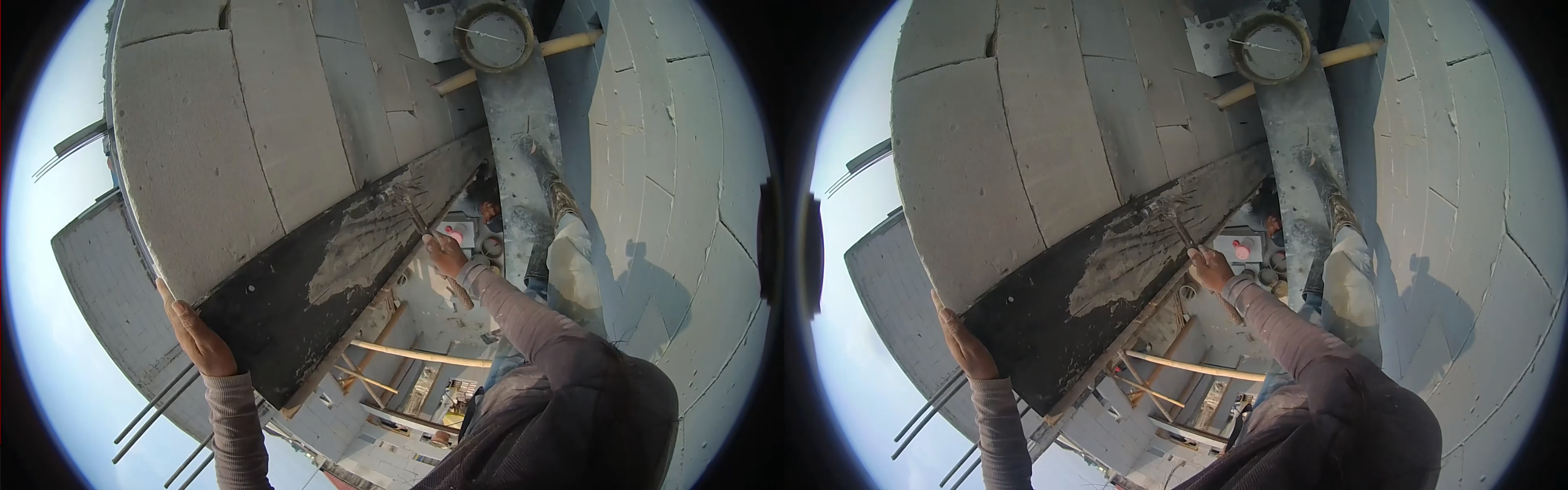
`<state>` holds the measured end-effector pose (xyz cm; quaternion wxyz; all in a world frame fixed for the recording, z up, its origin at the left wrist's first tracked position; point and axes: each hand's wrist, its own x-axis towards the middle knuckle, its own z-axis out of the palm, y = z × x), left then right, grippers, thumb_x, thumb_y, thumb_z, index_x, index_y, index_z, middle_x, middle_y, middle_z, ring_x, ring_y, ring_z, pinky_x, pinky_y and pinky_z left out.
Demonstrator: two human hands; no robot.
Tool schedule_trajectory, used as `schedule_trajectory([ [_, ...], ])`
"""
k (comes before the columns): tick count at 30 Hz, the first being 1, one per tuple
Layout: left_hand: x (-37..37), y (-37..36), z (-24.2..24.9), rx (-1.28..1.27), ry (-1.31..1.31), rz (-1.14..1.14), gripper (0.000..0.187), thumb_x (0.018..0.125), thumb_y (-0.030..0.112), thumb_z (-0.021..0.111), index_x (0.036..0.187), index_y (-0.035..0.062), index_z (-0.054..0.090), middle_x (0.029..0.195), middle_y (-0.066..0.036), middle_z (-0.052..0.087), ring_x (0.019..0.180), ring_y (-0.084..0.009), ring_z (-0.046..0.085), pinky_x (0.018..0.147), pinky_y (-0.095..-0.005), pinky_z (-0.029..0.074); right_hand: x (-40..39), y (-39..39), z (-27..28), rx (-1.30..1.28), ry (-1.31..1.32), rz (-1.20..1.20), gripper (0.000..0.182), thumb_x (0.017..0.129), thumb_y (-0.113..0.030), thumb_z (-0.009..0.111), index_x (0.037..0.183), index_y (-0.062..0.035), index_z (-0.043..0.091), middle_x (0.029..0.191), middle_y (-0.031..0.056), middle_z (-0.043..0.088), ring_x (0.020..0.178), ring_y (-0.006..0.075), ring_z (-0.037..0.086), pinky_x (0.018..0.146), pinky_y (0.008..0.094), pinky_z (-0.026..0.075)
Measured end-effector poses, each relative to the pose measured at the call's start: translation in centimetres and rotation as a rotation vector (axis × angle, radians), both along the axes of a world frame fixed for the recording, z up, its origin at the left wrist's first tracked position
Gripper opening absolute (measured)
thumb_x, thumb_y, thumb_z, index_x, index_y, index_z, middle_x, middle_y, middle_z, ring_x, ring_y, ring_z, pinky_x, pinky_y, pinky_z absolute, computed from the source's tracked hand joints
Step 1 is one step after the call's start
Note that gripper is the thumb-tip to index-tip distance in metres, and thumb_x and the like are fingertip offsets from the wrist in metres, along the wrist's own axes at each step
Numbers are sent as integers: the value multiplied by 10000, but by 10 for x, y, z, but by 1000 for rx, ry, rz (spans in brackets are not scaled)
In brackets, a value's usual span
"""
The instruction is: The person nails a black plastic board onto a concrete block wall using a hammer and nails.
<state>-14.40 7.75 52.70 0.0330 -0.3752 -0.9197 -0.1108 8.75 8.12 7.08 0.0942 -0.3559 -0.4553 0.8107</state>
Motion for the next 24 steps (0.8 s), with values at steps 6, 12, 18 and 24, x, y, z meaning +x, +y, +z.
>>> schedule_trajectory([
  [6,-1,4,-1,7,4,-21,724,1118,480,268,1585,-73,245,1634,-249,307,1544,-320,250,1270,-432,171,-5,8,18,-525,-143,4,376,1078,-390,500,943,-46,569,579,34,511,416,153,519,389,353,426],
  [12,2,4,0,3,-7,-21,721,1118,482,251,1591,-62,238,1641,-246,296,1551,-326,234,1272,-439,163,-4,-1,10,-423,-7,59,368,1076,-403,511,983,-50,547,563,23,496,363,141,467,344,333,381],
  [18,3,0,2,-27,-5,-8,704,1120,468,253,1593,-53,247,1640,-246,295,1552,-326,230,1270,-441,169,1,10,7,-474,-143,-27,383,1058,-436,552,916,-81,532,621,-13,484,433,114,480,372,331,384],
  [24,3,5,1,-32,12,-9,689,1122,458,254,1596,-43,252,1641,-238,301,1551,-328,233,1268,-444,172,4,29,5,-610,-148,2,355,1052,-412,542,921,-82,538,625,-6,516,404,132,456,386,361,401],
])
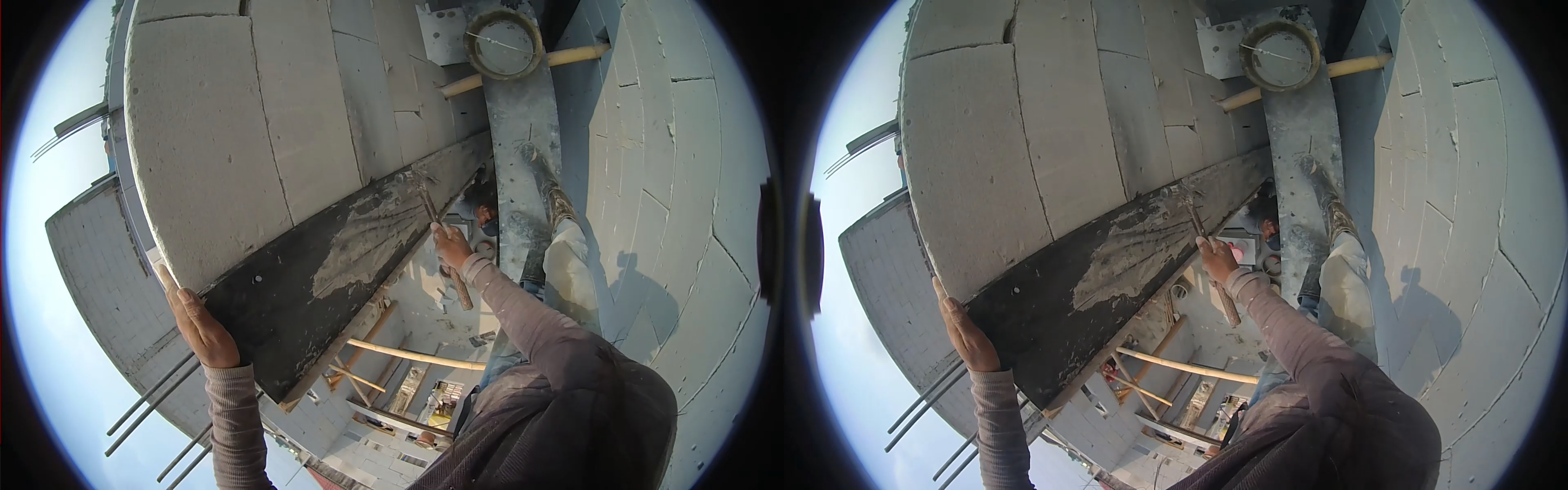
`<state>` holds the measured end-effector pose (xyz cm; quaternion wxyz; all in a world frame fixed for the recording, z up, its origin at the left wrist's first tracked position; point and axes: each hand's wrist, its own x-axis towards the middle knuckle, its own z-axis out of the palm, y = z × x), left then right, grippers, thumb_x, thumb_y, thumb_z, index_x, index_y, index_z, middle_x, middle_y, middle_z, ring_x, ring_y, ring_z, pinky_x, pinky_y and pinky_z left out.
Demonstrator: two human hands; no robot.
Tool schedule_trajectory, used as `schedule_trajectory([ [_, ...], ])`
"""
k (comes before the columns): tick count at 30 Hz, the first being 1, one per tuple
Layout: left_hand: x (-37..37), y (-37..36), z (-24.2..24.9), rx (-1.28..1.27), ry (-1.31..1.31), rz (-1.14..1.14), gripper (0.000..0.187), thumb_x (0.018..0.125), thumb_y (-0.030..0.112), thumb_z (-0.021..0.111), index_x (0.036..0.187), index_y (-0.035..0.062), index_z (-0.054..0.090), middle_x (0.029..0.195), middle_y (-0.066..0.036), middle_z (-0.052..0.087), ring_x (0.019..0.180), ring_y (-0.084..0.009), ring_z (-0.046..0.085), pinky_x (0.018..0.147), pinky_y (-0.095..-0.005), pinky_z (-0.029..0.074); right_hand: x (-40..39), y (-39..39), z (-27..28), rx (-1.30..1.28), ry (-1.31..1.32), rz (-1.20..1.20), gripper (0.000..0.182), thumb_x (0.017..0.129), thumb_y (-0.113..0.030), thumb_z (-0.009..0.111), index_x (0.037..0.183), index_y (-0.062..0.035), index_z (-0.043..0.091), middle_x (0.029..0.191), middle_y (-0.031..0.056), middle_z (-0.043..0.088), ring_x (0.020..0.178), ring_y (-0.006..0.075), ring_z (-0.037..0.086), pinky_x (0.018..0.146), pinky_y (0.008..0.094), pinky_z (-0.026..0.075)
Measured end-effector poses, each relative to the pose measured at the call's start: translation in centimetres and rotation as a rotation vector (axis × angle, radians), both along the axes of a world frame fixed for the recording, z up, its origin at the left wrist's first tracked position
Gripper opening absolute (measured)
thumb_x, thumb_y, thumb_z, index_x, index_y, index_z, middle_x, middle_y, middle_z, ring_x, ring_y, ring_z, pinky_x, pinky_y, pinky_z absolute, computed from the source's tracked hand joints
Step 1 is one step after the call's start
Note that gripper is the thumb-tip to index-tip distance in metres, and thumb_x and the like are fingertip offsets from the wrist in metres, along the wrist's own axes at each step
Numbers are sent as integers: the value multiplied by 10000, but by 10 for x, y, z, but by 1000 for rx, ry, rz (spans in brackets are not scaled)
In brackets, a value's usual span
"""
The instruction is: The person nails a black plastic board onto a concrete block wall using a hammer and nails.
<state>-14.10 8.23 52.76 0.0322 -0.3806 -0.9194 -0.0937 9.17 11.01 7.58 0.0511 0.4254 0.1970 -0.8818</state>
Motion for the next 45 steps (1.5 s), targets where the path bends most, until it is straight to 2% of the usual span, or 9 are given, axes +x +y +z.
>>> schedule_trajectory([
  [5,0,-2,2,11,21,-22,679,1122,449,257,1596,-37,259,1641,-231,308,1551,-337,232,1266,-453,179,17,-5,-40,-92,323,63,378,1049,-404,547,1099,-30,554,619,19,515,427,165,492,407,351,433],
  [10,6,7,-1,11,57,-8,712,1107,476,275,1580,-55,290,1568,-308,377,1493,-418,333,1199,-490,316,6,0,-9,108,159,138,346,1049,-353,552,1129,-17,576,655,82,566,507,219,562,481,404,467],
  [15,10,13,4,-21,116,-21,675,1113,396,347,1537,-128,308,1423,-371,462,1313,-484,498,1103,-510,406,64,69,70,1036,75,501,307,980,-244,609,1095,16,495,829,220,657,794,405,653,776,508,497],
  [18,11,13,5,-7,180,-15,704,1099,417,406,1515,-145,322,1438,-376,453,1329,-489,463,1117,-514,381,73,110,159,1126,286,491,303,954,-162,611,1172,3,481,791,181,631,654,344,650,634,487,522],
  [19,11,10,2,-14,202,9,732,1085,438,435,1513,-145,323,1445,-370,448,1307,-481,472,1117,-518,372,66,126,215,493,211,495,333,956,-112,597,1241,-16,452,741,113,584,503,227,592,452,410,486],
  [23,13,13,2,-4,246,115,782,1056,493,465,1521,-122,336,1460,-313,462,1291,-421,489,1075,-500,393,44,160,352,403,205,707,370,995,-75,560,1330,5,428,709,43,528,445,104,513,355,281,415],
  [30,18,12,6,50,222,199,766,1048,505,445,1514,-100,380,1453,-248,512,1303,-373,509,1057,-478,415,-40,155,458,195,76,756,52,978,-14,508,936,-5,477,716,59,554,492,84,528,378,241,446],
  [38,24,14,8,36,181,241,824,1027,563,451,1534,-81,366,1458,-230,513,1287,-348,518,1042,-458,415,-32,154,511,159,54,682,55,998,-29,491,964,-16,450,726,28,523,503,40,516,382,195,458],
  [45,32,19,26,-118,145,262,1056,911,714,570,1564,-71,305,1513,-238,448,1366,-337,468,1076,-454,398,-6,174,459,189,286,799,210,974,-129,681,1062,-16,528,686,-8,508,451,48,505,358,220,453],
])
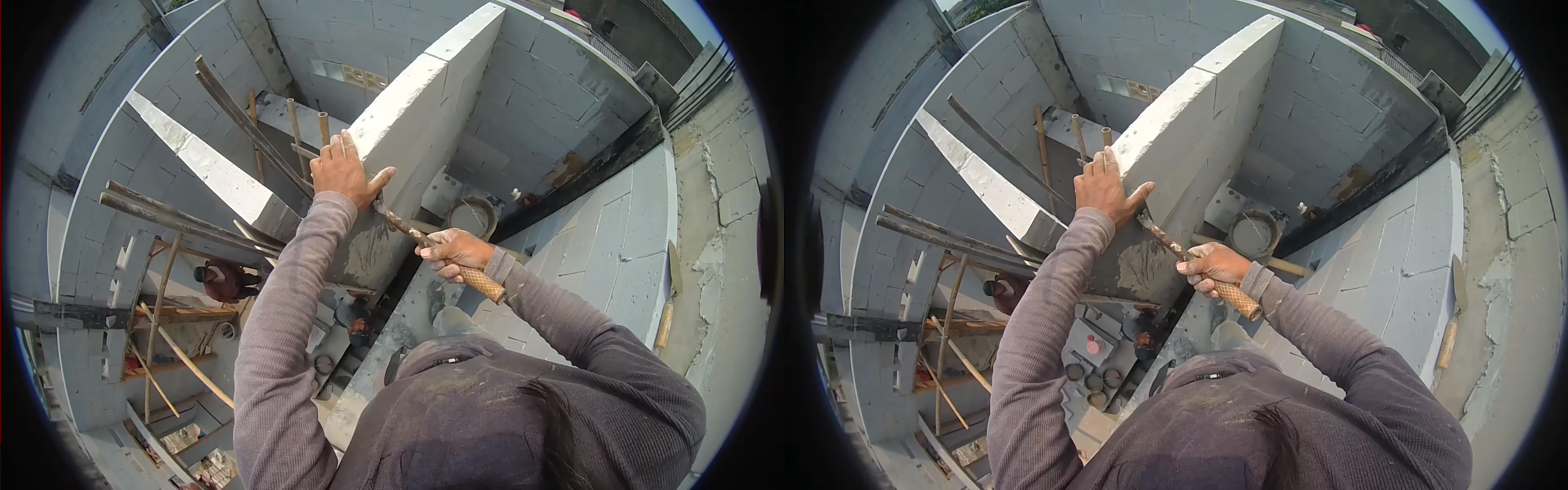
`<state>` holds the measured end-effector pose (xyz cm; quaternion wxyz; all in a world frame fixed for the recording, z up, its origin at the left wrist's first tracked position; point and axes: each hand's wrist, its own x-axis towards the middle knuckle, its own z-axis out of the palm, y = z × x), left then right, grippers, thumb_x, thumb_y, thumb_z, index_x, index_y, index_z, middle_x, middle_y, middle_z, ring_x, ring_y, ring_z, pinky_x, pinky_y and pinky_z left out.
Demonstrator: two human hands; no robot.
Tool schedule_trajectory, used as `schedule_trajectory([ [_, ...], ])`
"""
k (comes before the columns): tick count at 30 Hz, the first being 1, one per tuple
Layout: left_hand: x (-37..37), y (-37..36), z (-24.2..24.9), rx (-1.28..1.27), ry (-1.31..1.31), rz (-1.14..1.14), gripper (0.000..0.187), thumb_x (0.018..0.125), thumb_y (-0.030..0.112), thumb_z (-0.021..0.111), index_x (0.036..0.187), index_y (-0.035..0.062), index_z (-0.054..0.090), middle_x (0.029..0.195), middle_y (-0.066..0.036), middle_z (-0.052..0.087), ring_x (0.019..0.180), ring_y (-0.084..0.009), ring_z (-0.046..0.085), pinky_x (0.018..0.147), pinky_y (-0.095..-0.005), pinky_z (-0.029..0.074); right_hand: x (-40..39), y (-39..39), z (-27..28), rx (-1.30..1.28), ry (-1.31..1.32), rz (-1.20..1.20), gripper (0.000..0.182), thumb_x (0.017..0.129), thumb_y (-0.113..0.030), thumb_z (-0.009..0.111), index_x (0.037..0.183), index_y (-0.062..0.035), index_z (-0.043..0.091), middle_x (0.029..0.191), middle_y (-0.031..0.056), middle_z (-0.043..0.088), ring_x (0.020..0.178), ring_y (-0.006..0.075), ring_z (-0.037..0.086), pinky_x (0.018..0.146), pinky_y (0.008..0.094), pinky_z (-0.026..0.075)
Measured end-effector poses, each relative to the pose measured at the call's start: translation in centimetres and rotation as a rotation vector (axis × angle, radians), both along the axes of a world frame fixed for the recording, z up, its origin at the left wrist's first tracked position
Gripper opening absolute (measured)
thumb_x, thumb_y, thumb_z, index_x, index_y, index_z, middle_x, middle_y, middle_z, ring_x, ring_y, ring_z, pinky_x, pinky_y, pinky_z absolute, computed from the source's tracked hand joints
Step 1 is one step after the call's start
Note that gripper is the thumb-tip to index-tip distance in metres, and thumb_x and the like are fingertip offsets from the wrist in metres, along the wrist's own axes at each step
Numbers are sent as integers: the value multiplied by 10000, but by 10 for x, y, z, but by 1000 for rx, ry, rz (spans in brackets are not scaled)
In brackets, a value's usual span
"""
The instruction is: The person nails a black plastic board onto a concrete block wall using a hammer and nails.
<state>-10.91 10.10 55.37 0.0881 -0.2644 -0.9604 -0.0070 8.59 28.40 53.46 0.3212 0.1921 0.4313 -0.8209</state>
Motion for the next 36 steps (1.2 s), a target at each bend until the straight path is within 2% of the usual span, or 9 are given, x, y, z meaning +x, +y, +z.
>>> schedule_trajectory([
  [1,1,1,4,-8,-9,0,1056,911,714,570,1564,-71,305,1513,-238,448,1366,-337,468,1076,-454,398,-1,0,0,44,34,64,292,971,-143,689,1155,10,522,696,7,517,439,55,505,346,225,454],
  [3,2,2,11,-85,-33,5,1161,825,711,688,1574,-72,273,1525,-233,426,1377,-328,452,1088,-446,393,-7,5,12,133,13,115,291,967,-135,678,1156,13,514,684,15,538,436,62,515,350,233,467],
  [10,-4,1,11,-61,-128,42,1145,810,628,761,1578,-63,268,1528,-204,430,1401,-311,436,1108,-434,385,5,6,97,859,8,644,232,985,-129,618,1086,-34,432,647,26,532,448,136,557,365,298,460],
  [21,-6,-1,6,-31,-116,51,1151,812,653,751,1587,-45,264,1545,-190,429,1414,-292,437,1119,-452,387,36,-3,59,1041,296,552,250,935,-132,641,1035,-14,445,660,83,556,449,182,587,387,354,495],
  [27,-5,-2,9,0,-107,64,1130,823,656,738,1585,-41,278,1538,-187,443,1408,-283,444,1109,-451,397,16,10,56,685,131,473,173,949,-105,625,1008,-28,482,704,56,558,484,118,540,396,283,486],
  [29,-4,-3,6,-12,-101,48,1104,860,700,670,1582,-42,289,1529,-186,456,1392,-283,463,1102,-447,400,-5,11,36,-29,-205,27,125,968,-89,602,1016,-24,507,702,26,544,492,89,514,389,255,466],
  [31,-3,-2,3,12,-84,62,1082,886,728,604,1580,-42,296,1521,-187,466,1382,-283,472,1100,-443,399,-14,-2,46,-139,-211,-34,96,978,-70,582,1029,-11,526,679,10,522,478,78,487,380,254,451],
  [34,-6,-5,-3,59,-57,54,1049,932,766,478,1579,-42,305,1507,-189,484,1369,-283,485,1099,-441,395,-12,-7,67,559,33,235,72,978,-75,579,1006,-19,542,692,18,508,462,55,449,359,232,397],
  [36,-7,-3,-9,97,-41,48,1037,952,776,417,1579,-42,307,1501,-190,492,1364,-284,489,1100,-442,392,-22,3,76,745,91,395,77,954,-75,589,938,-4,565,649,14,521,456,71,490,365,252,410],
])
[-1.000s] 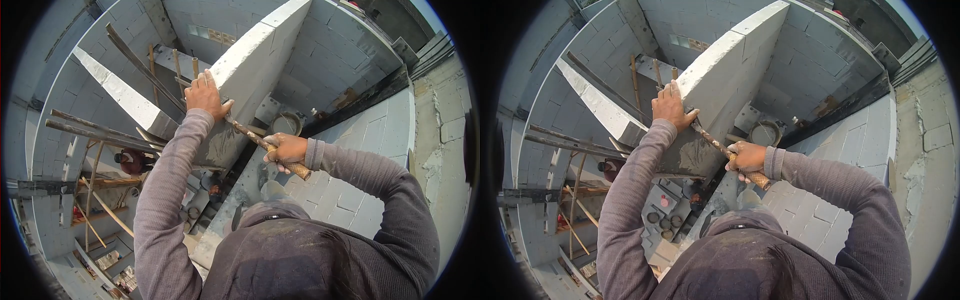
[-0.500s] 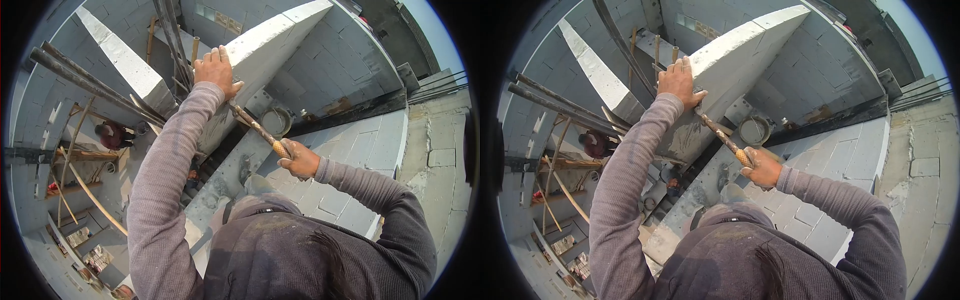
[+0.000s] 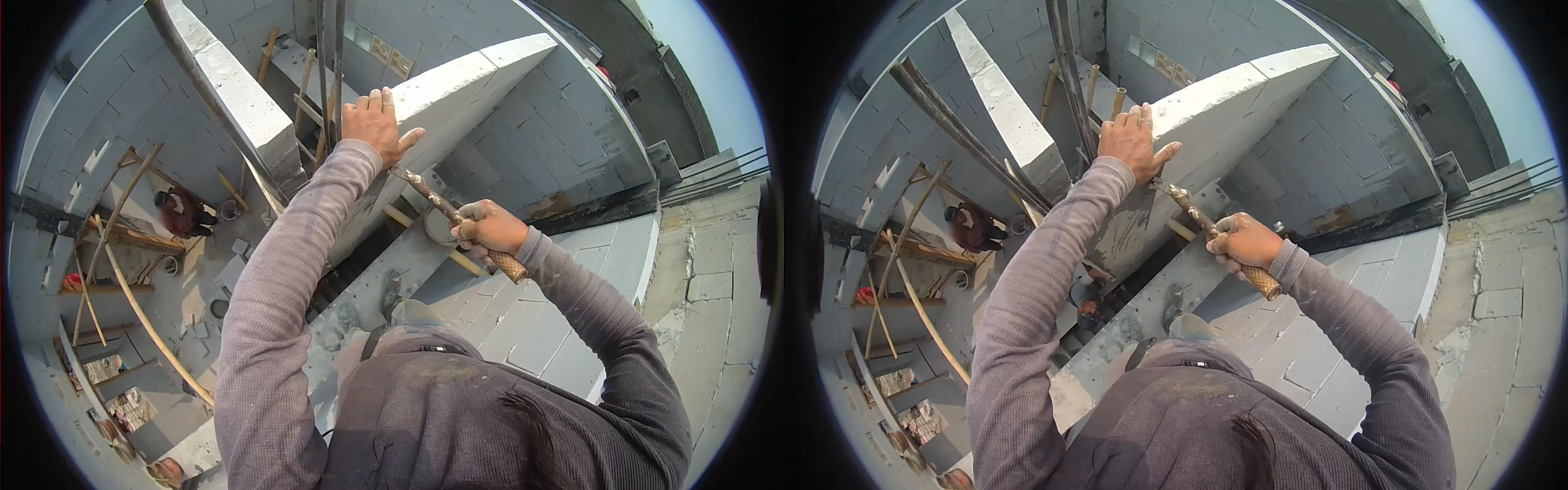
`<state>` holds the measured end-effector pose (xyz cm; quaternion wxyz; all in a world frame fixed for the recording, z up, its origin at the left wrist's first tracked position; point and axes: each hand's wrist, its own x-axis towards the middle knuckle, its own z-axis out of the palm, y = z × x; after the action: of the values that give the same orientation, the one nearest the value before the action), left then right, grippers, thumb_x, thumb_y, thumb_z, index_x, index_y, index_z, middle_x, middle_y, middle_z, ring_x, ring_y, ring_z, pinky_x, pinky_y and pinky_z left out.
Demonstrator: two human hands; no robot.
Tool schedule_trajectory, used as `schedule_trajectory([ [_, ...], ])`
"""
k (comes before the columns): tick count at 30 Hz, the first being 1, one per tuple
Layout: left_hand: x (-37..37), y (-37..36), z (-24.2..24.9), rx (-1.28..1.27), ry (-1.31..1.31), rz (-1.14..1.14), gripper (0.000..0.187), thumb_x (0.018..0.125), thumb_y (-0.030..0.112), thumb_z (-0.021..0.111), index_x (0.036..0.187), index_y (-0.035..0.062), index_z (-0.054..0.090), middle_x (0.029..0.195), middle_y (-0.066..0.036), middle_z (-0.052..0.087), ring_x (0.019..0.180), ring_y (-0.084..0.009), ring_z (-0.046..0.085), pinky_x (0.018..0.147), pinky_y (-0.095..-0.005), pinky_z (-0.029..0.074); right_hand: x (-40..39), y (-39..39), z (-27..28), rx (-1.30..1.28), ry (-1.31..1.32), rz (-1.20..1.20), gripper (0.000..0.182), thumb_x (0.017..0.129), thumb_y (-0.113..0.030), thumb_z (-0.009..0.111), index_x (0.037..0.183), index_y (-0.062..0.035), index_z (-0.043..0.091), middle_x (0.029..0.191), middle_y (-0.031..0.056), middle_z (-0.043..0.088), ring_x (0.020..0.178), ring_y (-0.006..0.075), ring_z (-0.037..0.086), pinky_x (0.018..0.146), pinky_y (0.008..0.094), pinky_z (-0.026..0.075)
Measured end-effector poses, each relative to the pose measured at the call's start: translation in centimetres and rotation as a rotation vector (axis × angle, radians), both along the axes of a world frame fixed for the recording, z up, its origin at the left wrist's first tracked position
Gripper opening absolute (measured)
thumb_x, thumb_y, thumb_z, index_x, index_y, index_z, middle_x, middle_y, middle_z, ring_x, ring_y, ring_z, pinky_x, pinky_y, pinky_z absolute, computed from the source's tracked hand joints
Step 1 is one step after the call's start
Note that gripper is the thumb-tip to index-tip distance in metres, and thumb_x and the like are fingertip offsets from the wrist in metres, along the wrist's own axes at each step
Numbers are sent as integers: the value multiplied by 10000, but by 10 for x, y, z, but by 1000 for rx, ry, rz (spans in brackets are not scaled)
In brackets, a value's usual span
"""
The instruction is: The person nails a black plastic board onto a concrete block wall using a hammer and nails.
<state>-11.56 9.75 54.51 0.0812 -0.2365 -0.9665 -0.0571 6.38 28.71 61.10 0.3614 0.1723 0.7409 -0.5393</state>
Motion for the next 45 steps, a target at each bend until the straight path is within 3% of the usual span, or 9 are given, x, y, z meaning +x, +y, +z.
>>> schedule_trajectory([
  [5,0,-2,4,-29,-10,-4,980,984,740,382,1579,-36,317,1507,-190,491,1363,-287,490,1094,-450,391,4,-16,-17,512,414,326,112,936,-71,588,898,34,591,615,37,564,433,113,523,385,290,449],
  [13,1,-1,6,-43,-16,-1,949,993,721,373,1576,-27,331,1522,-177,482,1358,-281,494,1074,-435,400,25,-59,-15,-980,-187,-782,208,944,-13,563,1053,17,388,801,110,561,525,111,555,401,254,486],
  [15,1,-1,0,-18,-11,0,932,1003,711,357,1573,-27,339,1519,-176,486,1356,-282,496,1073,-435,399,33,-78,-9,-218,128,-527,206,950,-15,579,1077,-13,417,751,80,565,486,96,508,390,258,464],
  [19,-3,2,-3,26,10,1,882,1032,676,311,1561,-28,365,1506,-176,503,1348,-283,506,1070,-448,399,33,-83,-4,82,152,-310,312,903,-6,594,1098,18,352,723,88,545,546,157,609,376,302,486],
  [24,-7,2,-17,46,98,-15,854,1044,652,291,1545,-33,393,1488,-186,523,1319,-299,530,1045,-472,410,51,-125,-51,506,568,-222,344,863,-25,588,1097,30,343,781,291,645,742,507,666,720,559,539],
  [32,-8,1,-12,85,89,-4,771,1056,568,330,1532,-32,414,1482,-174,530,1317,-281,519,1039,-464,393,87,-137,-171,283,742,-471,377,903,-110,660,1156,-8,399,658,207,596,623,411,658,588,477,512],
  [35,-11,-2,-18,105,102,-36,721,1056,509,352,1524,-35,425,1494,-170,526,1317,-286,523,1051,-461,394,72,-136,-227,-307,309,-608,286,914,-191,715,1026,-17,517,636,160,583,563,356,625,551,442,482],
  [39,-16,-2,-17,141,119,-43,671,1065,462,358,1485,-48,471,1451,-184,554,1298,-300,539,1046,-454,416,54,-80,-278,430,858,-403,284,954,-265,705,844,-44,565,666,170,597,565,386,581,565,431,461],
  [45,-20,-8,-4,197,-66,-122,783,966,440,475,1571,-35,327,1579,-210,414,1461,-330,390,1224,-507,236,56,4,-219,397,831,-96,358,987,-327,671,836,-33,535,621,146,512,554,321,537,571,411,446],
])
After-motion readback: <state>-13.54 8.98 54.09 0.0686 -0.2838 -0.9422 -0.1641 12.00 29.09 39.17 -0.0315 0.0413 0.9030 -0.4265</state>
